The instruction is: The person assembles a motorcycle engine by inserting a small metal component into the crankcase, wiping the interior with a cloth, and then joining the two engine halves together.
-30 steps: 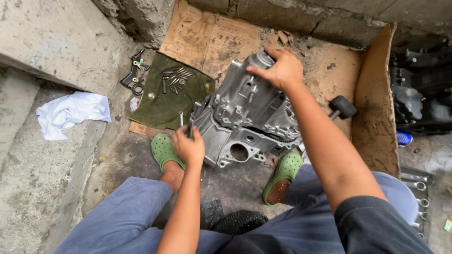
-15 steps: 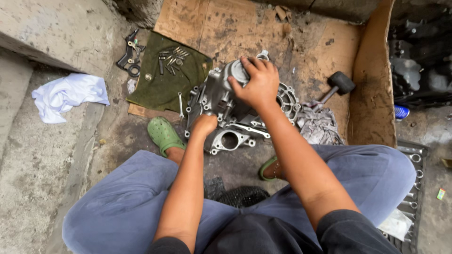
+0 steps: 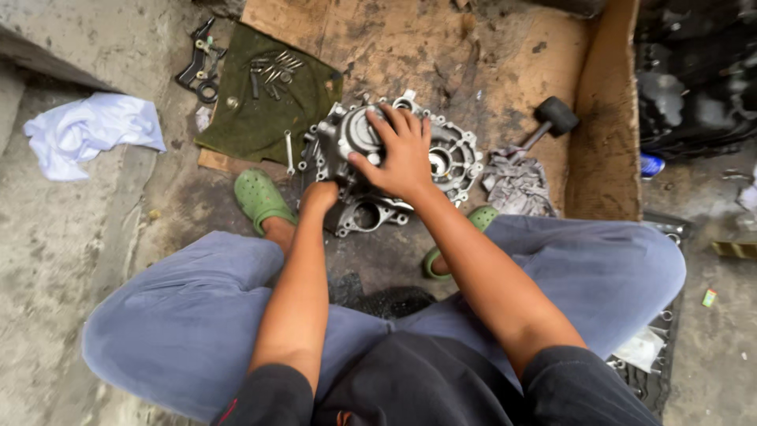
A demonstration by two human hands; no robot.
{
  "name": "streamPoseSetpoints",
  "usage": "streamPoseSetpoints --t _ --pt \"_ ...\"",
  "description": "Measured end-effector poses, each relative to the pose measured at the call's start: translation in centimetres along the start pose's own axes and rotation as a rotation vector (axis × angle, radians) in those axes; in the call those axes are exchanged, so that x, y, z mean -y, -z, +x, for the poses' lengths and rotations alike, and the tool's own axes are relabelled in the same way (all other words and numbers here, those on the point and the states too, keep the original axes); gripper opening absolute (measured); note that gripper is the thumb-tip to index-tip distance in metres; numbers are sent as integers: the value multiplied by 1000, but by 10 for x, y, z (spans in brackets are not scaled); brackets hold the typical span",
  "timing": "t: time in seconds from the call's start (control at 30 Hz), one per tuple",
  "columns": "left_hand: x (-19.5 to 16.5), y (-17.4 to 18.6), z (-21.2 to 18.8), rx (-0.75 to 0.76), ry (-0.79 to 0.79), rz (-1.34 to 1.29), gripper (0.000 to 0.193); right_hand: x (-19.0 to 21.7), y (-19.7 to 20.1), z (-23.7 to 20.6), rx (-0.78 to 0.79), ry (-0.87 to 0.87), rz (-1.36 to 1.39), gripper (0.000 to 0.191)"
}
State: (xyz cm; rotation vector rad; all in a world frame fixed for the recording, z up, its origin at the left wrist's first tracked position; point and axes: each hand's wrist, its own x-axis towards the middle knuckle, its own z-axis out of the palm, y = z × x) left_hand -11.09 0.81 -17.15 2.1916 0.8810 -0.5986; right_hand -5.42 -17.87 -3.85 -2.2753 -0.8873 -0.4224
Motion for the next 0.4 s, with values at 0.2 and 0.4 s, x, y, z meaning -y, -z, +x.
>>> streamPoseSetpoints --t 0.2,0.4 --pt "-9 -3 7 14 -63 72 58 -156 55 -15 -569 -659 356 35" --pt "0 -10 10 -17 -79 91 61 -217 25 -52 6 -1127 200 60"
